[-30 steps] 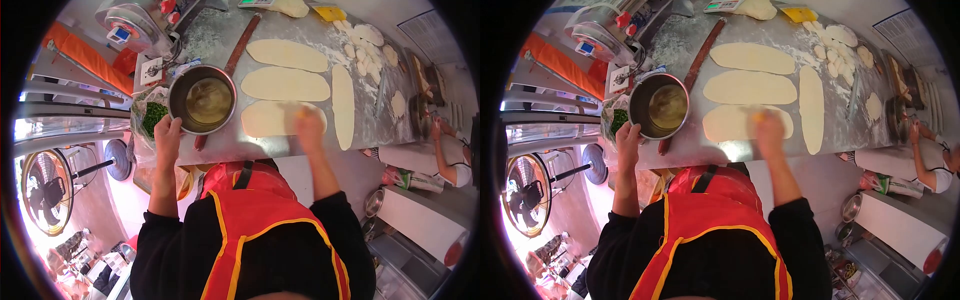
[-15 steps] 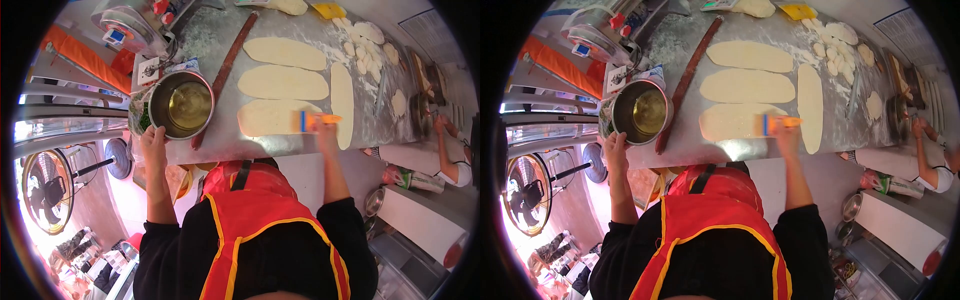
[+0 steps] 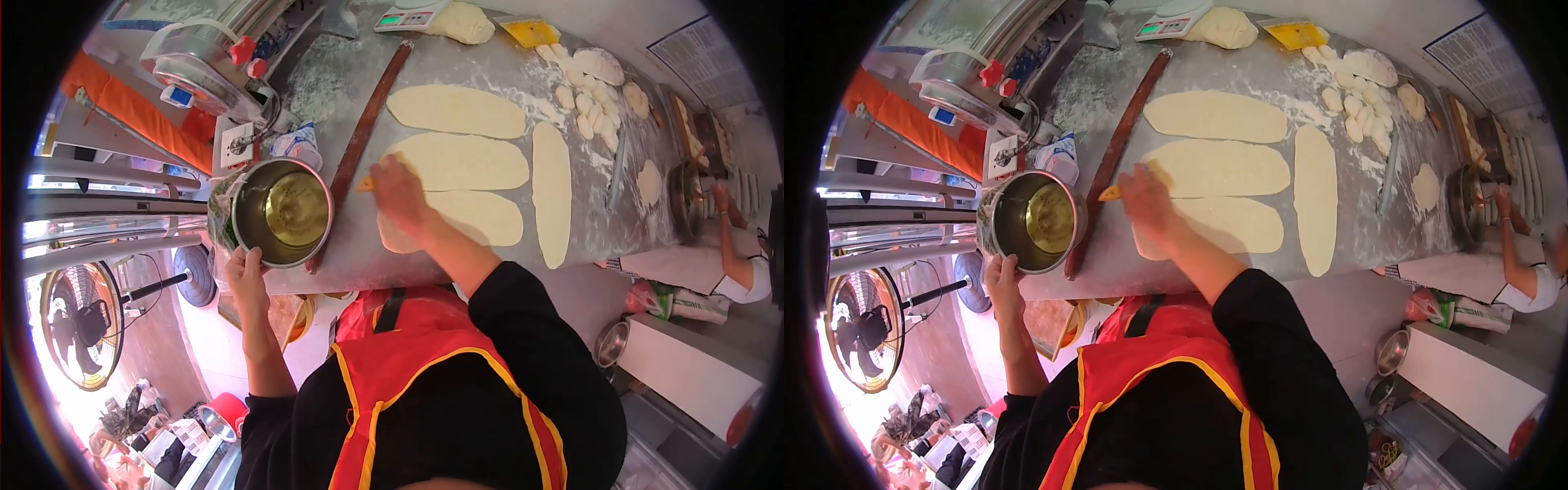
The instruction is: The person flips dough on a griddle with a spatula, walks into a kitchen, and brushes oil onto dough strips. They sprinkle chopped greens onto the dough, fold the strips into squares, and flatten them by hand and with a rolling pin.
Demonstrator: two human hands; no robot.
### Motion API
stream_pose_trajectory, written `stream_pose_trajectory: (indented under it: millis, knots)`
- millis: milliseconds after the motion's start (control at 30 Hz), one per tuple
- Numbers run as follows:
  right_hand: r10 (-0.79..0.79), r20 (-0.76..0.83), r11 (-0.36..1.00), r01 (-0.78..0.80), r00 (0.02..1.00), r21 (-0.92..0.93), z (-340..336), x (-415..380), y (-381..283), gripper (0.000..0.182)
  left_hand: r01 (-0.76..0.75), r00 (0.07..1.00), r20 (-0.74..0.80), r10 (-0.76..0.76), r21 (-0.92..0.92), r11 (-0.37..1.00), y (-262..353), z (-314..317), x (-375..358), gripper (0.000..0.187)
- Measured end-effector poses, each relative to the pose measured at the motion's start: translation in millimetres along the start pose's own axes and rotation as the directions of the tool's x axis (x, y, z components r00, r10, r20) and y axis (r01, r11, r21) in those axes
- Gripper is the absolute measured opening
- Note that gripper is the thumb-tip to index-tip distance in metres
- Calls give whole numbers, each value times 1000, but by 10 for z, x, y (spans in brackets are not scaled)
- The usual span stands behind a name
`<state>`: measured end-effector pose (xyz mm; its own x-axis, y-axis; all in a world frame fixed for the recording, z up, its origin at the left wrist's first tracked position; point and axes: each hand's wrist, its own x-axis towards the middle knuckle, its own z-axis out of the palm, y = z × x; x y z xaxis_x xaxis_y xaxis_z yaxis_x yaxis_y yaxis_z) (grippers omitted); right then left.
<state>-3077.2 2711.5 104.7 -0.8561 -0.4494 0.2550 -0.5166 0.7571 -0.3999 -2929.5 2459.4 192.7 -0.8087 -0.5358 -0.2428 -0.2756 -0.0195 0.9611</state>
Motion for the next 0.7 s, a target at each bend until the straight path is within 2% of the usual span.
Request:
stream_pose_trajectory:
  millis: [100,133,200,233,300,333,367,400,433,533,567,667,700]
  knots:
    - [125,-51,974,-112,991,196,-156,128,-65,17,4,1000,-18,-4,32,999,-70,-80,5,15]
    - [316,-43,790,-237,948,566,-53,117,117,14,5,1000,-18,-4,37,999,-97,-109,9,15]
    - [545,46,534,-389,837,751,-348,46,493,12,4,1000,-14,-3,43,999,-136,-139,26,15]
    - [541,-82,631,-340,837,698,-277,-88,944,12,7,1000,-24,-6,36,999,-106,-102,14,15]
    - [735,-8,509,-545,678,667,-616,-387,1620,14,13,999,-41,-12,20,1000,-3,20,-7,14]
    - [777,-46,437,-486,628,757,-773,-593,1921,14,9,999,-38,-9,16,1000,23,56,5,14]
    - [769,-114,486,-459,630,744,-1006,-746,2082,13,8,999,-35,-7,12,1000,41,92,13,14]
    - [825,-138,399,-391,549,829,-1169,-816,2170,13,6,1000,-30,-6,8,1000,46,123,15,14]
    - [809,-193,496,-470,555,730,-1263,-936,2413,12,11,1000,-19,-11,3,1000,24,134,25,14]
    - [786,-212,503,-403,580,765,-1374,-854,2271,12,17,1000,13,-17,-9,1000,-32,152,90,14]
    - [783,-160,429,-335,601,839,-1329,-732,2106,11,19,1000,24,-19,-8,1000,-29,171,103,14]
    - [820,-42,337,-422,571,842,-1131,-653,2071,10,33,999,32,-33,-17,999,12,250,96,14]
    - [852,-64,325,-431,519,841,-1141,-706,2195,12,37,999,28,-36,-21,999,32,258,97,14]
